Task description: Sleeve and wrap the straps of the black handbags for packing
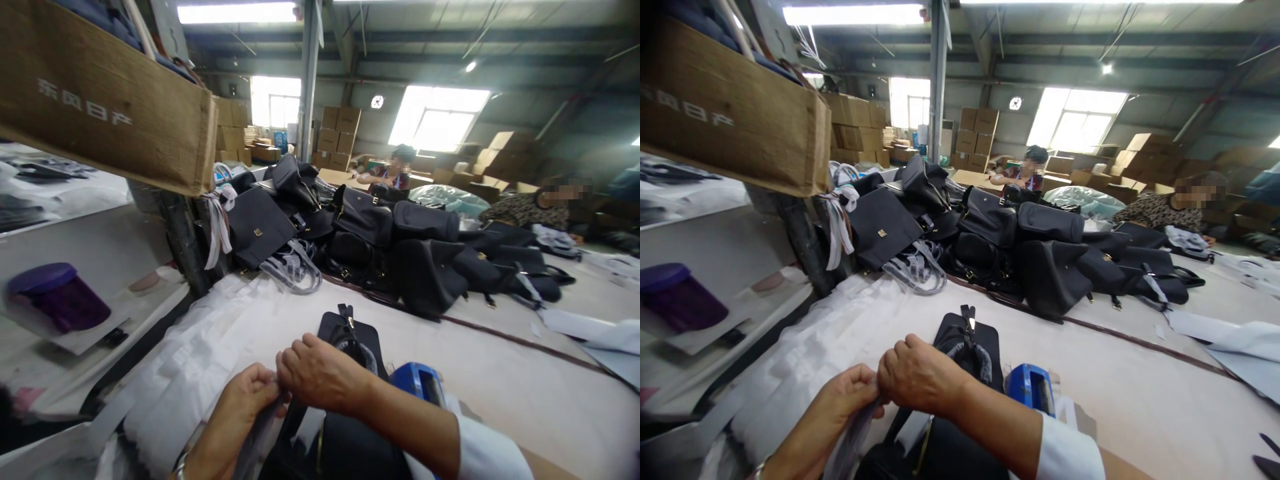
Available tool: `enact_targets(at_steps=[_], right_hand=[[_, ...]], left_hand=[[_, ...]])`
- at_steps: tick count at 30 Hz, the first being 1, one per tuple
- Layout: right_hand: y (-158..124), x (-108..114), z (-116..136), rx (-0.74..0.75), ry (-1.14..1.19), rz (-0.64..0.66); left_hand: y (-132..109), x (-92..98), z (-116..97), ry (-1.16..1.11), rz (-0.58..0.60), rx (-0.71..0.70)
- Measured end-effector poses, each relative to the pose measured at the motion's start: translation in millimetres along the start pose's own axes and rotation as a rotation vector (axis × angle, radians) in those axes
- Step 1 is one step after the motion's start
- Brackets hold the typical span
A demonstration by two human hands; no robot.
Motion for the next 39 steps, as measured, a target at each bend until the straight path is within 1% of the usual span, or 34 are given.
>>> enact_targets(at_steps=[3,5,7,10,13,15,16,19,21,24,26,28,30,34,37,39], right_hand=[[-5.5,-2.3,-5.9,-0.049,0.135,0.014],[-16.1,-3.8,-17.2,-0.095,0.252,0.038],[-25.6,-5.0,-28.4,-0.14,0.311,0.055],[-26.2,-7.8,-32.0,-0.171,0.228,0.079],[-15.2,-9.3,-20.5,-0.126,0.155,0.07],[-12.2,-9.4,-17.2,-0.089,0.201,0.057],[-13.7,-9.5,-20.0,-0.09,0.245,0.053],[-25.0,-15.1,-40.1,-0.173,0.353,0.072],[-30.4,-22.6,-49.7,-0.225,0.33,0.106],[-28.9,-31.6,-46.4,-0.199,0.226,0.135],[-27.7,-33.3,-43.9,-0.189,0.207,0.136],[-30.9,-30.5,-49.6,-0.239,0.259,0.129],[-36.1,-23.8,-55.1,-0.263,0.372,0.118],[-41.8,-10.1,-49.3,-0.165,0.663,0.131],[-43.7,-3.6,-54.1,-0.208,0.783,0.08],[-44.6,2.0,-59.2,-0.22,0.82,0.025]], left_hand=[[4.3,7.4,5.3,0.056,-0.033,-0.039],[5.0,15.2,6.4,0.11,-0.048,-0.047],[5.4,20.4,5.4,0.153,-0.05,-0.054],[8.2,17.0,3.3,0.173,-0.033,-0.06],[11.8,6.5,-1.8,0.162,-0.028,-0.083],[13.1,1.1,-5.8,0.152,-0.01,-0.094],[13.4,0.1,-7.4,0.155,0.001,-0.091],[15.5,3.5,-10.3,0.201,0.018,-0.072],[18.9,7.9,-12.1,0.217,0.002,-0.062],[25.8,10.8,-15.9,0.206,-0.03,-0.059],[29.3,10.6,-18.3,0.229,-0.039,-0.055],[30.9,9.1,-18.4,0.264,-0.025,-0.04],[30.8,7.1,-16.1,0.28,0.002,-0.022],[30.3,5.2,-9.9,0.277,0.007,-0.001],[29.5,2.1,-9.2,0.243,0.017,0.007],[25.3,-1.3,-15.0,0.212,0.036,0.0]])
Point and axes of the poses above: each hand's wrist, its own y-axis towards the middle knuckle, its own x-axis out of the back of the hand, z = x × y, the point moved 8 cm from there along y, towards the middle knuckle, and after that the axes turned 8 degrees about y, right-handed, at the moved point
